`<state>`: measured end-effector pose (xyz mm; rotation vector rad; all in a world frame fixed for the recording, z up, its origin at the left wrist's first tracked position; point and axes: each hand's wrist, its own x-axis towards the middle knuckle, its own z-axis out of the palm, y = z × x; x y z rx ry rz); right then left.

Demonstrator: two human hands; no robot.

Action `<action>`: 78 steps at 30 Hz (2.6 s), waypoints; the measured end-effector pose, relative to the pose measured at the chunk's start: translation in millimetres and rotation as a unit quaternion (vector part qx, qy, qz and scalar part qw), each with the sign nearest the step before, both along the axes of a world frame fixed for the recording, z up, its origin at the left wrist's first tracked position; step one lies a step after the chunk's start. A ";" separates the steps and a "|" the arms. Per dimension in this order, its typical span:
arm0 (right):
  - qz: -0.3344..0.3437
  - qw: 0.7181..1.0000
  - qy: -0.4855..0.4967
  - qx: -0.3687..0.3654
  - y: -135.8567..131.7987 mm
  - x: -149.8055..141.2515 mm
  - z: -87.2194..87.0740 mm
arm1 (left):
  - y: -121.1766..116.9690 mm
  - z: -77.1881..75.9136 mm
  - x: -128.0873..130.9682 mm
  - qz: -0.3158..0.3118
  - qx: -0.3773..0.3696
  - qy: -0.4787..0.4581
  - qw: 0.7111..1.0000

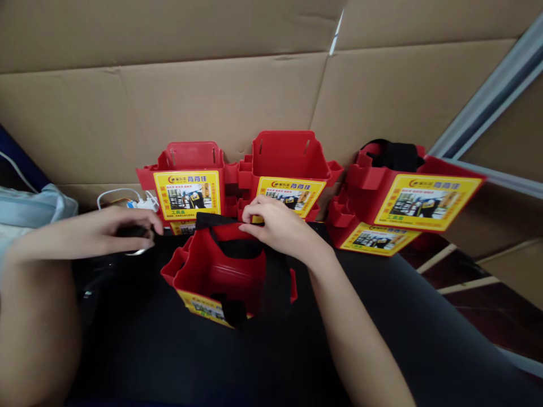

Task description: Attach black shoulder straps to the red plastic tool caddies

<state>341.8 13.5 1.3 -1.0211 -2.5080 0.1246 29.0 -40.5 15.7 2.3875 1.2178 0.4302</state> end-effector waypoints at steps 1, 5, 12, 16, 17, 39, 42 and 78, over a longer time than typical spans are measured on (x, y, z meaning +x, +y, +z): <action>0.016 1.000 0.007 -0.003 -2.4 -2.3 1.2 | 4.2 -6.7 5.6 -0.003 0.017 0.033 0.999; 0.048 0.998 0.039 -0.031 -12.3 -12.2 6.4 | 19.3 -26.1 25.9 0.012 0.071 0.072 0.995; 0.070 0.966 0.215 -0.122 -35.3 -36.8 4.7 | 31.0 -23.9 53.2 0.048 0.094 -0.048 0.993; 0.154 0.946 0.159 -0.236 -40.1 -37.3 3.3 | 43.7 -28.4 48.2 0.123 0.016 -0.174 0.977; 0.134 0.959 0.124 -0.216 -39.9 -35.6 2.7 | 44.9 -27.9 44.8 0.131 0.005 -0.193 0.972; -0.001 0.977 -0.175 -0.122 -49.5 -34.9 -11.8 | -10.5 9.2 -12.2 0.206 0.192 -0.033 0.959; -0.016 0.985 -0.116 -0.130 -50.1 -49.1 -19.7 | 0.0 0.5 36.5 0.123 0.182 -0.047 0.974; 0.136 0.981 -0.024 -0.138 -41.3 -34.4 2.5 | 27.4 -28.4 72.8 0.094 0.117 0.123 0.981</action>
